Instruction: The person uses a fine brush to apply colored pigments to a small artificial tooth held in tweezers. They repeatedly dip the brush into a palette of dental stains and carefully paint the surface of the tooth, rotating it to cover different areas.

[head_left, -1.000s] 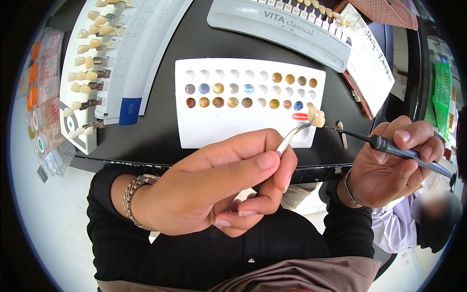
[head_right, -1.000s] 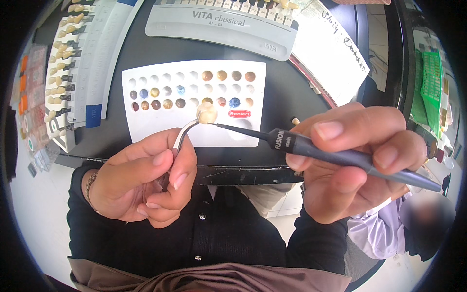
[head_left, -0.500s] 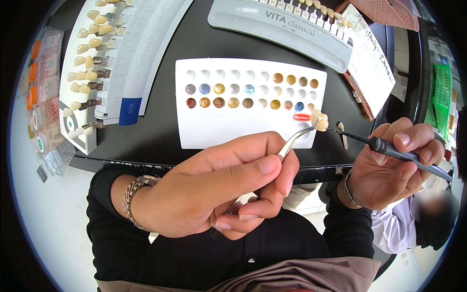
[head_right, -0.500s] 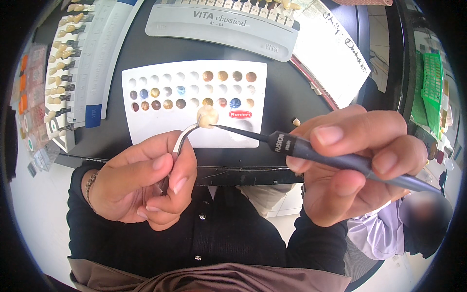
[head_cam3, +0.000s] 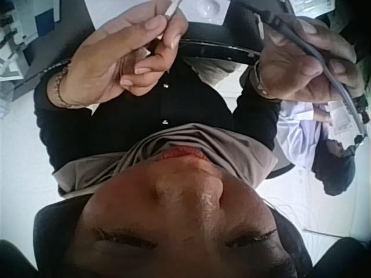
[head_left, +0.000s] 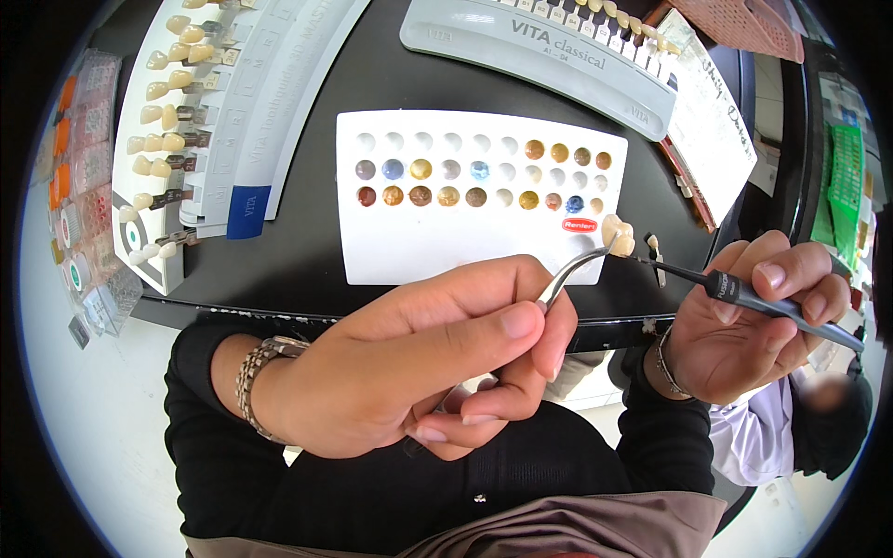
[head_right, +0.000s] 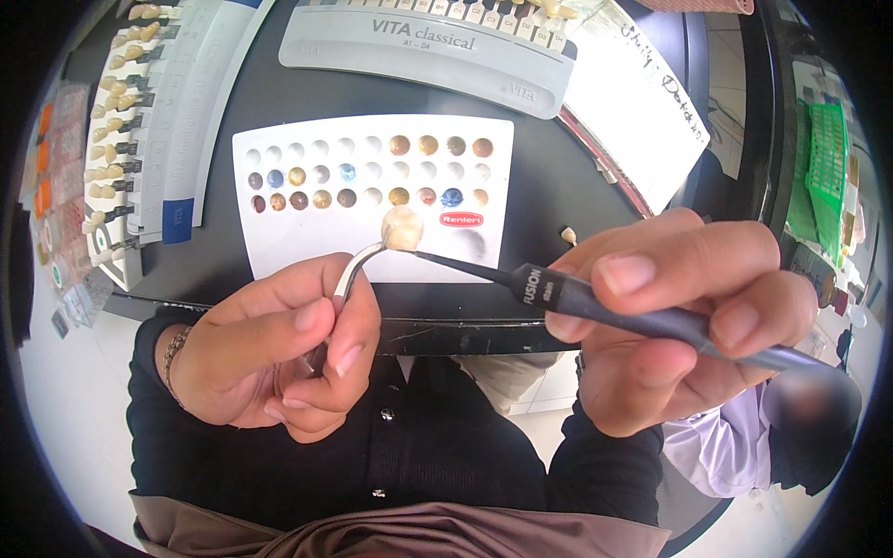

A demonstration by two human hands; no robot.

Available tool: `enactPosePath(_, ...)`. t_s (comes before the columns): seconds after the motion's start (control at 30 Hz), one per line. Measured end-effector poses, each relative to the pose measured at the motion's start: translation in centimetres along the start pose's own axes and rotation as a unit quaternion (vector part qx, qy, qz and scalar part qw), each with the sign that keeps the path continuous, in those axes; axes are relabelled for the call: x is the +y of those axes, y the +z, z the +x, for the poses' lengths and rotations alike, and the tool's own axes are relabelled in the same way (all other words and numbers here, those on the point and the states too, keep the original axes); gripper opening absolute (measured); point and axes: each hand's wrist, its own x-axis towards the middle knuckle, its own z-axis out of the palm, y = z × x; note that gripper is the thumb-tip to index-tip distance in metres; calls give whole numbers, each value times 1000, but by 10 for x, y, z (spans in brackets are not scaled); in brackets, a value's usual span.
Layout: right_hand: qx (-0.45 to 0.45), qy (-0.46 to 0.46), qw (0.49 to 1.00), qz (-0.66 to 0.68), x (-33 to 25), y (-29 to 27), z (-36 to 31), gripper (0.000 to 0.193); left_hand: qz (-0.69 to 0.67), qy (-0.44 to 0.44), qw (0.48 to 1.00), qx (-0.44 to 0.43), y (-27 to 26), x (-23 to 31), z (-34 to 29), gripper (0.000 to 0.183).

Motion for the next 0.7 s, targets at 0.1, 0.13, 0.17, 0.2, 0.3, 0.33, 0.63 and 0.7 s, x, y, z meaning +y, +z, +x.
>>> enactPosePath(0.1,7,-3,1000,2,0,0,0,20,11,5,1000,1,0,-1,0,25)
enactPosePath(0.13,12,-6,1000,2,0,0,0,20,17,7,1000,6,0,0,1,25)
enactPosePath(0.17,23,-7,1000,1,-1,1,0,20,22,8,1000,10,1,0,1,26)
enactPosePath(0.2,27,-8,1000,-3,-1,2,0,20,26,13,1000,10,1,-1,2,27)
enactPosePath(0.3,26,-9,999,-27,-2,2,-1,20,33,18,999,9,0,-2,2,28)
enactPosePath(0.33,22,-10,999,-34,-2,2,-1,19,32,16,999,9,0,-2,2,28)
enactPosePath(0.63,-7,-9,999,-52,-1,0,0,19,23,14,1000,4,1,-1,3,28)
enactPosePath(0.7,-6,-8,998,-56,-1,1,0,19,24,14,1000,3,2,-1,3,28)
